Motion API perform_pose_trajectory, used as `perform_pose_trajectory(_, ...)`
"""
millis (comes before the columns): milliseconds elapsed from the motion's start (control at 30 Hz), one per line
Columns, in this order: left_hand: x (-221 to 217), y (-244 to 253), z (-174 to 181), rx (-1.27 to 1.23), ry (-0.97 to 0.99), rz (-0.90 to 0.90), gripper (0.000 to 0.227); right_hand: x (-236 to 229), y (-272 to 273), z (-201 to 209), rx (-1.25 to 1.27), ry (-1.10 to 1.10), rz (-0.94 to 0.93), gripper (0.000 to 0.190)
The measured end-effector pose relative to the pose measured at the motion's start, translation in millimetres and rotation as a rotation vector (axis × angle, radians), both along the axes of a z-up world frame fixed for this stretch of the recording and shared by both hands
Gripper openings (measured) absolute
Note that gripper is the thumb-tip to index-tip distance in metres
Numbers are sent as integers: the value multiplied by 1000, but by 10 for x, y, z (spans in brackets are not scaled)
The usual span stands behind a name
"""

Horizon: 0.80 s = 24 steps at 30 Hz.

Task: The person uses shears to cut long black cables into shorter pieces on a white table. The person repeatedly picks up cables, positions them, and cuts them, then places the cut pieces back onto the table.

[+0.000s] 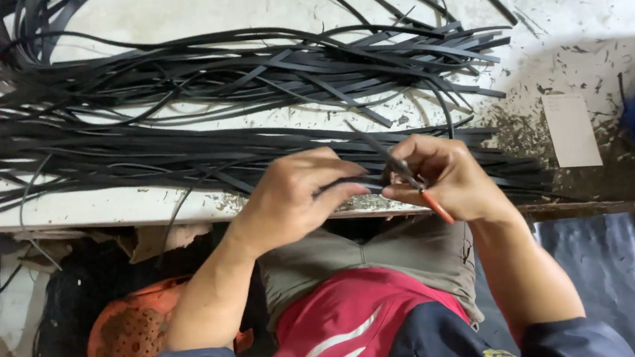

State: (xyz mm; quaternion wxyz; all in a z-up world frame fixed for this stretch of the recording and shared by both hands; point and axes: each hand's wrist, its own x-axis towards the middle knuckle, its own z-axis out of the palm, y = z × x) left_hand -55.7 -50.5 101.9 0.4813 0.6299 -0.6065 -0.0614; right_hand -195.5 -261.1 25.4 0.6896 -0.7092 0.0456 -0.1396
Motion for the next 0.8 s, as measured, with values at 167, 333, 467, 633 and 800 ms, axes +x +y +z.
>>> perform_pose_trajectory(167, 303, 375, 27, 91, -96, 146, 7, -201, -283, 206, -84, -38, -89, 40)
perform_pose_trajectory(333, -79, -10, -18, 134, -220, 75, 17, 26, -58, 225, -74, -107, -19, 41)
perform_pose_trajectory(467, 73, 49, -40, 90, -142, 117, 11, -33, -138, 233, -70, -171, -18, 39)
perform_pose_trajectory(633, 164, 224, 36, 143, 20, 232, 14, -128, -308, 149, -72, -180, -135, 36)
perform_pose_trajectory(800, 2, -115, 58, 36, 104, 74, 13, 82, -86, 194, -35, -257, -42, 33)
